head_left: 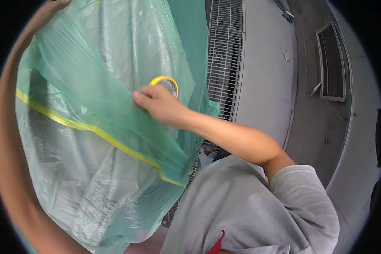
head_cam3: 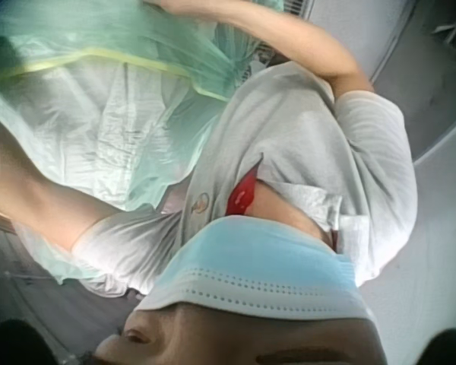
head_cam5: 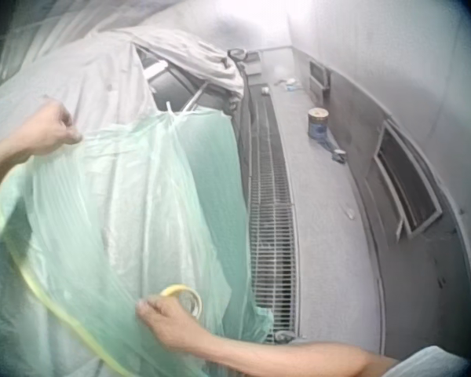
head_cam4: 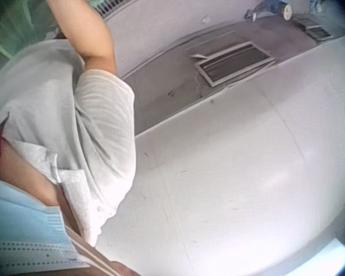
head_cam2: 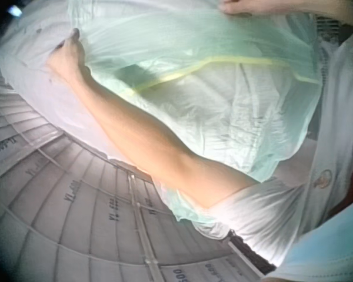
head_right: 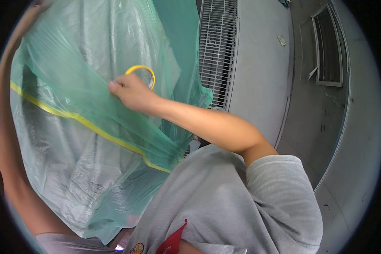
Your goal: The person places a green plastic sheet over the rear of a black car and secures it with yellow masking tape. They smooth the plastic, apply tape along the edges and seams, and adjust the sheet to cover the trunk and rear bumper area.
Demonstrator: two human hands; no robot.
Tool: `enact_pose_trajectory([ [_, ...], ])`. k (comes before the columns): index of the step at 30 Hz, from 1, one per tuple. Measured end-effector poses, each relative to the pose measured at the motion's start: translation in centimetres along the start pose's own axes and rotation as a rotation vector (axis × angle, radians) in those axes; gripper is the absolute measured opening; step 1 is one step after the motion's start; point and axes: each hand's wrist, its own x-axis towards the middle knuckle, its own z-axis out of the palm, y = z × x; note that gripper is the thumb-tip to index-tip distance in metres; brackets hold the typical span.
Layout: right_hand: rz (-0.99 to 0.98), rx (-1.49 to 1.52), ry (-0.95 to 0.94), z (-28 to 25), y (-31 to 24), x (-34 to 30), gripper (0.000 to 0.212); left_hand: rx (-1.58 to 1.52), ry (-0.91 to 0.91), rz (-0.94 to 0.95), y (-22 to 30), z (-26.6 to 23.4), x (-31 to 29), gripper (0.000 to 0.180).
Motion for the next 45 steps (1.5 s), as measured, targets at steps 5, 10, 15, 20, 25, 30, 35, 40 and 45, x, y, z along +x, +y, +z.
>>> enact_pose_trajectory([
  [5,-0.272,-0.173,0.219,1.4,-4.8,5.2,0.033,0.097,0.124,0.016,-2.1,2.8,3.2,0.029],
  [10,-0.378,-0.412,0.285,2.9,-9.4,8.7,0.042,-0.023,0.073,0.002,-1.5,4.3,5.1,0.032],
  [15,-0.369,-0.478,0.288,3.2,-14.5,14.0,0.038,-0.253,-0.114,-0.093,0.6,2.5,3.5,0.053],
  [20,-0.327,-0.043,0.178,2.1,-18.5,20.3,0.024,-0.213,-0.218,-0.022,-0.2,-2.3,-0.8,0.071],
  [25,-0.196,0.207,0.079,0.8,-20.8,22.6,0.015,-0.274,-0.374,-0.139,-1.5,-5.3,-3.1,0.05],
  [30,-0.229,0.019,-0.012,-0.6,-22.5,24.2,0.019,-0.171,-0.078,-0.096,-3.0,-3.9,-3.3,0.026],
  [35,-0.506,-0.476,0.059,-1.0,-21.9,27.3,0.021,0.283,0.611,0.368,-0.6,0.6,-6.4,0.017],
  [40,-0.607,-0.613,0.075,-1.1,-21.0,29.3,0.019,0.304,0.082,0.356,2.0,6.7,-10.1,0.025],
  [45,-0.651,-0.744,0.102,-0.7,-20.5,29.4,0.02,0.278,0.229,0.17,-1.2,8.5,-6.3,0.025],
])
